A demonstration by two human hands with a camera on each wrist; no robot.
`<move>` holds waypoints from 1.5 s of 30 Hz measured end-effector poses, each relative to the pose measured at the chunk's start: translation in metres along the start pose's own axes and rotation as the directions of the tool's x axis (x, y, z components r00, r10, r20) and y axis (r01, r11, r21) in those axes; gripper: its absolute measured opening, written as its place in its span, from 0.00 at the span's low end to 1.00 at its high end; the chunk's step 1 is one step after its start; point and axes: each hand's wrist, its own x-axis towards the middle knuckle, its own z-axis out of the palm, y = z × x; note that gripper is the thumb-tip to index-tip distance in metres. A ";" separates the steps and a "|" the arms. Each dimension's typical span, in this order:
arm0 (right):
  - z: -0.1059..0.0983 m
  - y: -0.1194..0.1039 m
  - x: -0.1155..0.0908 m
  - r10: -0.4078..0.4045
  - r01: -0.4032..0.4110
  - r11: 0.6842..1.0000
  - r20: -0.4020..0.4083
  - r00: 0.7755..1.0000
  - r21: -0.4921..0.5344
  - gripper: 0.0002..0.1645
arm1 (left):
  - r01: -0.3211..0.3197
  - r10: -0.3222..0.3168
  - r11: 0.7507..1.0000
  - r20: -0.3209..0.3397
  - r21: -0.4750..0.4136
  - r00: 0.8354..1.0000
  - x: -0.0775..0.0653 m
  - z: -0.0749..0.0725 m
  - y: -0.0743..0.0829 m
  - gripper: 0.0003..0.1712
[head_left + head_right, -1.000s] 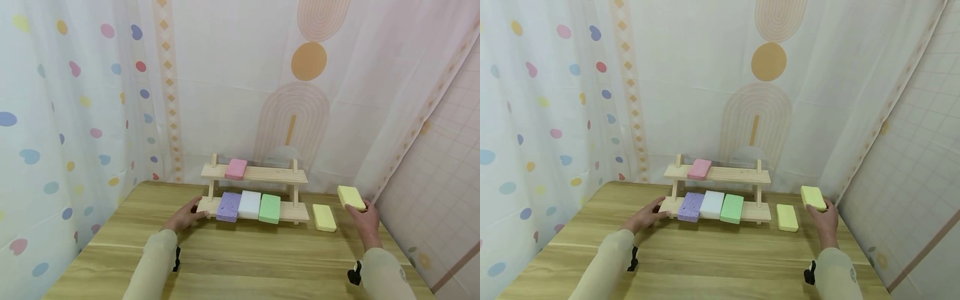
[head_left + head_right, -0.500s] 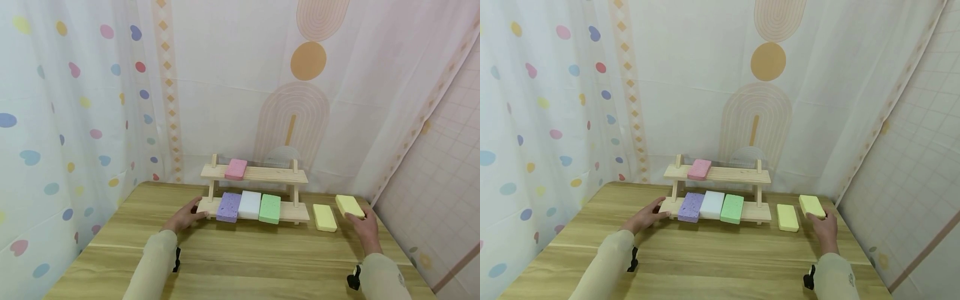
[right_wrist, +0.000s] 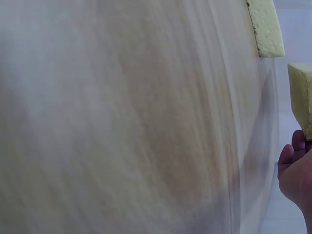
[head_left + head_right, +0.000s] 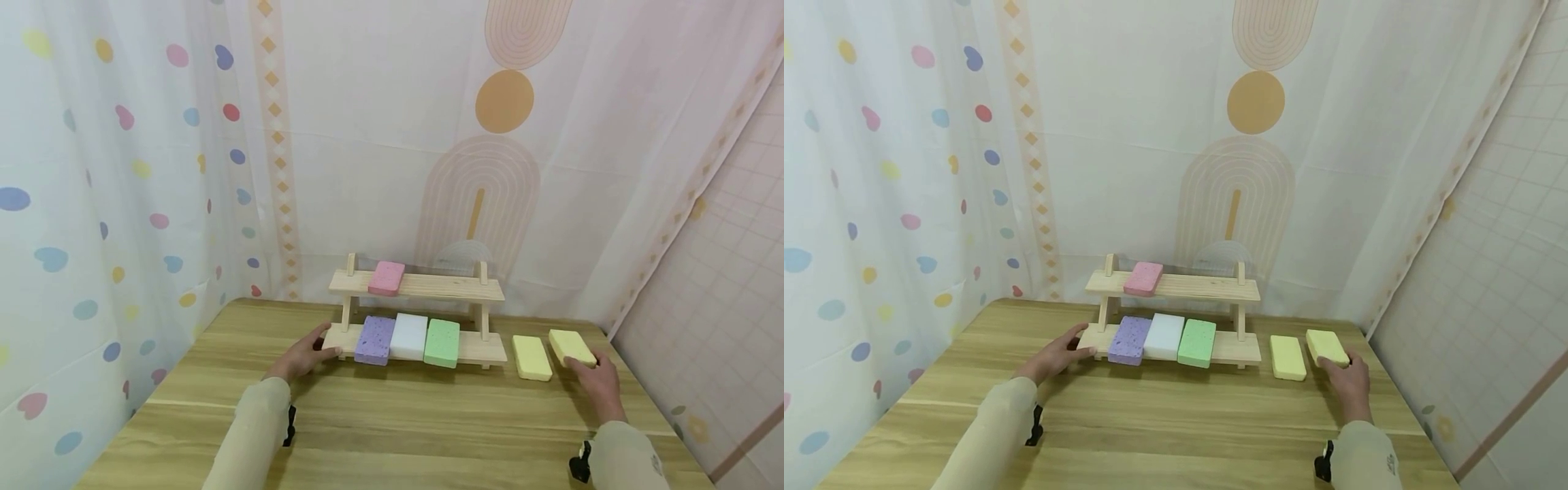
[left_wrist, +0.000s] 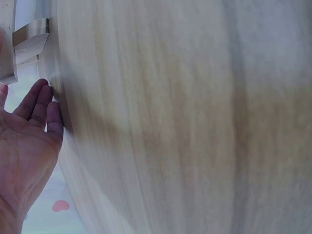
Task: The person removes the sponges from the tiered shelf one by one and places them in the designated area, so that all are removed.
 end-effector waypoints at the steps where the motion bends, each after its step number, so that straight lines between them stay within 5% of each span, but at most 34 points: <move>1: 0.001 0.001 0.000 -0.005 0.005 1.000 -0.003 1.000 -0.004 0.46 | 0.001 -0.001 1.000 0.000 0.002 1.000 0.000 0.000 0.000 0.52; 16: 0.008 0.008 0.002 -0.006 0.005 0.999 -0.020 1.000 -0.033 0.44 | 0.002 -0.002 1.000 -0.001 -0.011 1.000 -0.002 0.000 0.001 0.51; 45: 0.004 0.001 -0.005 0.053 -0.042 0.992 0.091 0.994 -0.115 0.57 | -0.031 0.031 0.999 -0.002 -0.013 1.000 -0.004 0.000 0.002 0.50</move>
